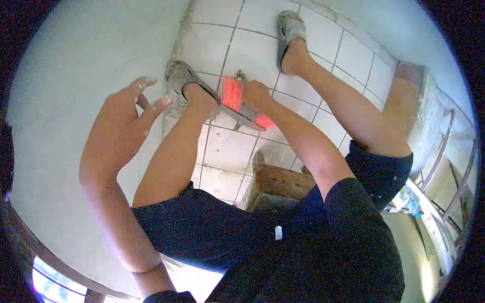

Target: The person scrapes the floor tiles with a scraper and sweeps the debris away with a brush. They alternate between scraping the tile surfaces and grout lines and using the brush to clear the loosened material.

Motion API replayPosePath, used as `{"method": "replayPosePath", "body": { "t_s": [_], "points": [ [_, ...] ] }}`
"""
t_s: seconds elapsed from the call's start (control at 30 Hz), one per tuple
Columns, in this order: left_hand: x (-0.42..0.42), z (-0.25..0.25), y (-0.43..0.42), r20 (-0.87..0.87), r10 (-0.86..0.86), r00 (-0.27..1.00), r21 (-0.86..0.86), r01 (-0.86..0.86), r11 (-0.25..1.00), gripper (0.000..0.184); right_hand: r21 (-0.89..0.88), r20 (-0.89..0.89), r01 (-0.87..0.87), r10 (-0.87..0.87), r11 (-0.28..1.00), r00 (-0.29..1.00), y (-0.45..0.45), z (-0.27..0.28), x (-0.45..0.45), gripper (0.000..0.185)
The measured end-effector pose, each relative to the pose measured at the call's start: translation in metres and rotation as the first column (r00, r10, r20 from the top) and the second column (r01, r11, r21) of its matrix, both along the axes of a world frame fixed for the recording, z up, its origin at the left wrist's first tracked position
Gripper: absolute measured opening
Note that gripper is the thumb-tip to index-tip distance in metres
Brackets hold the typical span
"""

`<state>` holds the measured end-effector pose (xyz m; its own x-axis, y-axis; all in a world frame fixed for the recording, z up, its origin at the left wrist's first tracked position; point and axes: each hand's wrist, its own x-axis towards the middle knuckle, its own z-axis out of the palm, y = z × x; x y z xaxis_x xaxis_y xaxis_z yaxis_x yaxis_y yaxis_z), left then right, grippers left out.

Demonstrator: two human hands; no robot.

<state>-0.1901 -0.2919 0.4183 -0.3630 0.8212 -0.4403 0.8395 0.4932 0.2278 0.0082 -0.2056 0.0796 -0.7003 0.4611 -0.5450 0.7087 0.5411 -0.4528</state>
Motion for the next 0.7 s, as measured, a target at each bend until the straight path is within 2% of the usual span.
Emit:
{"method": "replayPosePath", "body": {
  "t_s": [0.13,0.2,0.23,0.3,0.33,0.37,0.4,0.43,0.47,0.5,0.53,0.6,0.63,0.7],
  "points": [
    [0.005,-0.025,-0.019,0.016,-0.014,1.0,-0.023,0.014,1.0,0.048,0.034,0.024,0.054,-0.055,0.998,0.998,-0.009,-0.021,0.016,0.023],
    [0.01,-0.027,-0.029,0.021,-0.034,0.999,-0.016,0.034,0.999,0.048,0.074,0.015,-0.067,0.067,0.995,0.998,-0.023,-0.035,0.029,0.021],
    [0.01,-0.025,-0.025,0.07,0.006,0.998,-0.051,-0.003,0.999,0.049,0.094,0.002,-0.065,0.065,0.993,0.998,-0.029,-0.034,0.033,0.021],
    [0.007,-0.024,-0.023,0.098,0.048,0.994,-0.076,-0.04,0.996,0.05,-0.053,0.072,-0.11,0.114,0.992,0.991,-0.049,-0.028,0.037,0.031],
    [0.005,-0.032,-0.024,0.065,0.073,0.995,-0.004,-0.073,0.997,0.05,-0.033,0.055,-0.113,0.114,0.993,0.992,-0.056,-0.038,0.038,0.031],
    [0.007,-0.03,-0.028,0.038,0.103,0.994,0.064,-0.105,0.992,0.05,0.029,0.016,-0.334,0.334,0.942,0.942,-0.065,-0.054,0.04,0.03],
    [0.017,-0.015,-0.031,0.03,0.109,0.994,0.077,-0.111,0.991,0.05,0.095,0.0,-0.537,0.54,0.838,0.842,-0.068,-0.049,0.042,0.03],
    [0.029,-0.002,-0.034,-0.024,0.108,0.994,0.06,-0.106,0.993,0.049,0.1,0.001,-0.542,0.545,0.834,0.839,-0.073,-0.046,0.044,0.03],
    [0.039,0.008,-0.033,-0.072,0.108,0.992,0.044,-0.105,0.994,0.048,0.049,0.014,-0.32,0.32,0.946,0.947,-0.075,-0.032,0.037,0.028],
    [0.045,0.015,-0.036,-0.069,0.117,0.991,0.055,-0.114,0.992,0.048,0.005,0.038,-0.077,0.077,0.997,0.996,-0.075,-0.023,0.031,0.026],
    [0.051,0.019,-0.041,-0.042,0.089,0.995,0.052,-0.087,0.995,0.048,0.014,0.043,-0.086,0.085,0.996,0.995,-0.074,-0.016,0.031,0.026],
    [0.051,0.021,-0.053,-0.005,0.068,0.998,0.05,-0.068,0.996,0.047,0.132,-0.079,0.061,-0.051,0.989,0.996,-0.073,-0.013,0.028,0.023],
    [0.048,0.018,-0.058,0.013,0.06,0.998,0.052,-0.061,0.997,0.046,0.13,-0.069,0.051,-0.042,0.99,0.997,-0.072,-0.015,0.025,0.023],
    [0.03,-0.004,-0.064,0.041,0.059,0.997,0.054,-0.061,0.997,0.044,0.246,-0.091,0.108,-0.088,0.963,0.992,-0.063,-0.026,0.015,0.014]
  ]
}}
